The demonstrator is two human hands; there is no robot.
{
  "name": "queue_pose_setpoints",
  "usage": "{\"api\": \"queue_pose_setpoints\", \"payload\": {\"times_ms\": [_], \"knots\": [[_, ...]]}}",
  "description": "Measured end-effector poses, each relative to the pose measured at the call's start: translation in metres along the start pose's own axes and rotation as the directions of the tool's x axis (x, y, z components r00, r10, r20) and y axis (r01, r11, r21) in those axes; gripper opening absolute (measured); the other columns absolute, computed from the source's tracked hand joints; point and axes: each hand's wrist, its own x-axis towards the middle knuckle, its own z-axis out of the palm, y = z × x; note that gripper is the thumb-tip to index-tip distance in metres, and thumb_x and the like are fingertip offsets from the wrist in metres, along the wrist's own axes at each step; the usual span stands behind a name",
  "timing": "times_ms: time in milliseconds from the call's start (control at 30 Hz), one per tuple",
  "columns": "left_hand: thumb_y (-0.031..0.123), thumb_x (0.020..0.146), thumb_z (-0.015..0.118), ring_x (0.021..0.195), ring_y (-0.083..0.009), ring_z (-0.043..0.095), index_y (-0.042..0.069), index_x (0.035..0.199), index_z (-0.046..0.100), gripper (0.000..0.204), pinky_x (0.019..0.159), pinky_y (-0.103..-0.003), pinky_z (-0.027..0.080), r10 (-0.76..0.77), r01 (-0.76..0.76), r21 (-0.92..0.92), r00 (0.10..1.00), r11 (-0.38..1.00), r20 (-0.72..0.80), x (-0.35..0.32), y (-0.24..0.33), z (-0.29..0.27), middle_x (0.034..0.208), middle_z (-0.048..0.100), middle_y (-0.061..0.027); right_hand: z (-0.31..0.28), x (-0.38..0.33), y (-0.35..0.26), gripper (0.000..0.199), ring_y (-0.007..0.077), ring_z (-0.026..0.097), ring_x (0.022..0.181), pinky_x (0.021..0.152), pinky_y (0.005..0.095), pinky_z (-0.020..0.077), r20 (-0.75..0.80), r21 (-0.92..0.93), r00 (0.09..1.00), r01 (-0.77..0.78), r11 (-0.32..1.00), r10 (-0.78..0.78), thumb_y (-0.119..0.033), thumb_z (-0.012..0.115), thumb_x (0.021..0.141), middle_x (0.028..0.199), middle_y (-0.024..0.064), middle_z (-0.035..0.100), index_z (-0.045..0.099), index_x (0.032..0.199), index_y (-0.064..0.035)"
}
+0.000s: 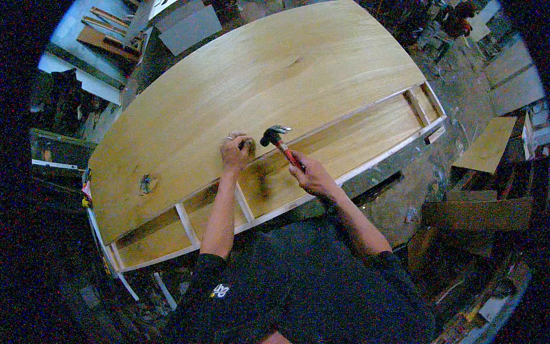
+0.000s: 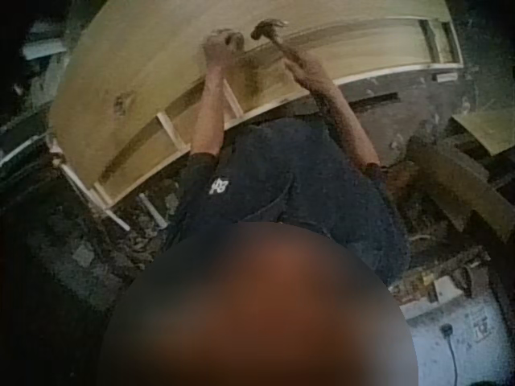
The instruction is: The person marks a wooden surface with a pencil using a straightedge, then hammers nails into the marked positions to secure a wooden frame. The person continues hammering nails along the frame's edge to attach it to the larger wooden panel.
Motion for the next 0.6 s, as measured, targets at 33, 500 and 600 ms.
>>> {"api": "queue_pose_setpoints", "payload": {"times_ms": [33, 500, 600], "knots": [[0.019, 0.081, 0.075, 0.096, -0.0283, 0.067, 0.013, 0.092, 0.078, 0.012, 0.090, -0.044, 0.049, -0.023, 0.023, 0.007, 1.000, 1.000, 0.019, 0.000, -0.001, 0.001, 0.102, 0.072, -0.0063, 0.000, 0.004, -0.004, 0.045, 0.0364, 0.066, 0.101, 0.086, 0.0447, 0.0530, 0.001, -0.094, 0.999, 0.042, 0.995, -0.042, -0.016, 0.056, 0.099, 0.110, 0.0205, 0.067, 0.049, 0.142, -0.0064], [0.027, 0.083, 0.074, 0.107, -0.0275, 0.063, 0.012, 0.095, 0.078, 0.020, 0.093, -0.043, 0.044, -0.094, 0.092, 0.063, 0.995, 0.994, 0.026, 0.003, 0.006, 0.000, 0.111, 0.070, -0.0051, 0.009, 0.042, -0.033, 0.043, 0.0445, 0.062, 0.106, 0.087, 0.0511, 0.0521, 0.063, -0.377, 0.970, 0.241, 0.894, -0.235, -0.016, 0.054, 0.099, 0.116, 0.0236, 0.065, 0.048, 0.141, -0.0098], [0.029, 0.084, 0.074, 0.107, -0.0274, 0.063, 0.012, 0.094, 0.077, 0.020, 0.093, -0.045, 0.043, -0.096, 0.096, 0.014, 0.995, 0.995, 0.006, 0.001, 0.004, 0.001, 0.111, 0.070, -0.0049, 0.010, 0.041, -0.033, 0.042, 0.0443, 0.063, 0.105, 0.086, 0.0508, 0.0525, 0.064, -0.363, 0.964, 0.263, 0.894, -0.258, -0.016, 0.055, 0.099, 0.116, 0.0237, 0.065, 0.050, 0.140, -0.0100]]}}
